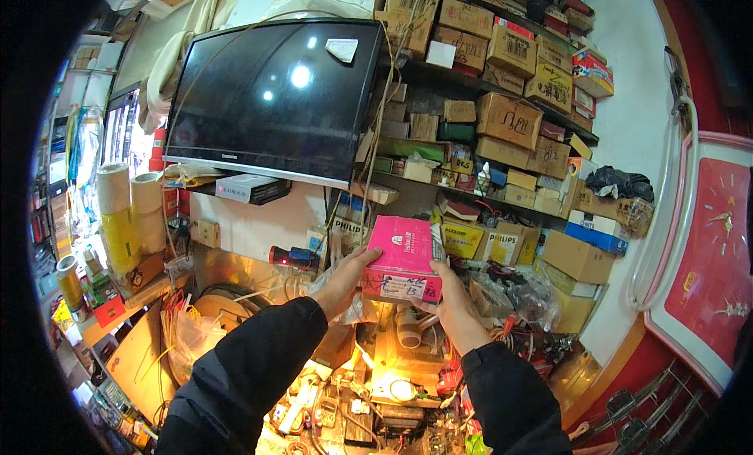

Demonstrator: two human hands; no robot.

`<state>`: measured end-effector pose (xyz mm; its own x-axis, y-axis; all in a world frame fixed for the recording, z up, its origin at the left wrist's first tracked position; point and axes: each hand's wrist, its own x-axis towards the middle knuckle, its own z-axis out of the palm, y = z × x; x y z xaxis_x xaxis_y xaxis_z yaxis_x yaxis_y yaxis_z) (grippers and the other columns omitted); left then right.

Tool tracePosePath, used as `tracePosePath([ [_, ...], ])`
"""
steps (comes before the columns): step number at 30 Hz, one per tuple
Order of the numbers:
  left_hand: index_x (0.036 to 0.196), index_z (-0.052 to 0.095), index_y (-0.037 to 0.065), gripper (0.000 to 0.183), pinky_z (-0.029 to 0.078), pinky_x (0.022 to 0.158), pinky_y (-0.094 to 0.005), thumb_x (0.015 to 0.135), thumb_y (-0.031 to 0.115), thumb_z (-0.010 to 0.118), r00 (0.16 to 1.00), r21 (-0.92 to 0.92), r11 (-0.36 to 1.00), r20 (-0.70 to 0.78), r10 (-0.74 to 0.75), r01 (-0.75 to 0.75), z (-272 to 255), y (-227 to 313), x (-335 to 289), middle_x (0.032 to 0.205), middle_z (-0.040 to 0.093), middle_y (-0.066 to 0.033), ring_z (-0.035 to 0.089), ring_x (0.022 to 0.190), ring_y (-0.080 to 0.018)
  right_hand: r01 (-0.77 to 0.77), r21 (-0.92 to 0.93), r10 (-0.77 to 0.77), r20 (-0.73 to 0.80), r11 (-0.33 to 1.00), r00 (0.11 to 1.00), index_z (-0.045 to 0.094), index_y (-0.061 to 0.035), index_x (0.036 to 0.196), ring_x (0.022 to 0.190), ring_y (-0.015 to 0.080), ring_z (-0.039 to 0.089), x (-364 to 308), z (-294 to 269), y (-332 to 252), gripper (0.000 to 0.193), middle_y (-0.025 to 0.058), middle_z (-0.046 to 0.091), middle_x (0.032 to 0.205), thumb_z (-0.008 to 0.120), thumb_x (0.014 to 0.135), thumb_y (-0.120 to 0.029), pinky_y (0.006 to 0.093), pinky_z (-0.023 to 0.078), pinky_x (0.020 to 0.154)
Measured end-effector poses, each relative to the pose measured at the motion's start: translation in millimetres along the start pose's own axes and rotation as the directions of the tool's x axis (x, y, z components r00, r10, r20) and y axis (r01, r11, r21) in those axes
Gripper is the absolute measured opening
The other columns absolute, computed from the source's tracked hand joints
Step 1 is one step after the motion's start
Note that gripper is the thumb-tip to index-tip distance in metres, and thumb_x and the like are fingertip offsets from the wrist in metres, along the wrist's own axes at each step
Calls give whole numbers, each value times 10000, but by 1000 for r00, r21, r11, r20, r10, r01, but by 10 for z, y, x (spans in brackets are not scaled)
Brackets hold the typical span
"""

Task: The person sorts through small electronic components and packaging on a cluttered workbench. They open a pink box, remove bubble-wrapped items, and place them into a clear plastic bag. The person then retrieves a white plastic tray from a shelf and returns to the workbench to continue handling the components.

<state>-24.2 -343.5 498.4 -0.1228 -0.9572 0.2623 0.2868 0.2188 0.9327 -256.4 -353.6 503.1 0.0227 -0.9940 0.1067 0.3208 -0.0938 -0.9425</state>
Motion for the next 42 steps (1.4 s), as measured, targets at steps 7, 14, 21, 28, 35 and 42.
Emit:
tracePosePath([
  [7, 1379, 721, 85, 470, 515, 1092, -442, 1192, 497, 594, 998, -11, 999, 43, 48, -47, -152, 35, 506, 1336, 797, -60, 724, 1237, -156, -10, -173, 8, -7, 985, 1000, 669, -177, 1473, 1218, 272, 773, 302, 157, -243, 533, 94, 799, 1326, 704, 1091, -548, 516, 684, 912],
  [14, 1307, 725, 117, 437, 563, 962, -438, 1155, 517, 637, 1000, -61, 998, -13, 0, -1, -165, 200, 753, 1104, 782, -22, 719, 1054, -134, 8, -199, -13, -25, 980, 1000, 676, -176, 1460, 1194, 262, 780, 482, 371, -368, 548, 97, 802, 1315, 691, 1092, -581, 492, 700, 856],
  [21, 1430, 712, 118, 592, 520, 1089, -503, 1148, 631, 620, 997, -71, 995, -50, 64, -68, -234, 260, 874, 1323, 747, -52, 693, 1173, -191, 24, -205, -22, 13, 978, 1000, 667, -174, 1458, 1221, 270, 766, 818, 450, -529, 536, 99, 778, 1339, 687, 1093, -566, 493, 706, 852],
  [28, 1728, 494, 44, 788, 618, 1022, -518, 1113, 438, 789, 866, 767, 554, 5, 500, -325, -295, -19, 884, 1511, 729, -177, 743, 1292, -395, -53, -162, 56, 11, 985, 998, 745, -203, 1329, 1161, 258, 769, 1270, 275, -470, 442, 81, 815, 1197, 622, 1112, -568, 498, 709, 857],
  [35, 1766, 450, 79, 879, 327, 1386, -585, 961, 212, 777, 553, 761, -493, 647, 526, -421, 5, -228, 1173, 1858, 393, -147, 350, 1724, -403, -25, -129, 35, 74, 991, 997, 711, -206, 1397, 1215, 239, 730, 1810, 236, -412, 519, 52, 772, 1313, 485, 1176, -618, 591, 634, 1033],
  [42, 1727, 513, 36, 787, 356, 1366, -628, 977, 171, 711, 591, 754, -554, 639, 493, -352, -106, -479, 1741, 1891, 353, -126, 347, 1732, -391, 237, -960, -557, 117, 147, 822, 893, -28, 1142, 1080, 508, 805, 1571, 128, -609, 476, 310, 828, 1064, 766, 1018, -470, 551, 621, 1031],
])
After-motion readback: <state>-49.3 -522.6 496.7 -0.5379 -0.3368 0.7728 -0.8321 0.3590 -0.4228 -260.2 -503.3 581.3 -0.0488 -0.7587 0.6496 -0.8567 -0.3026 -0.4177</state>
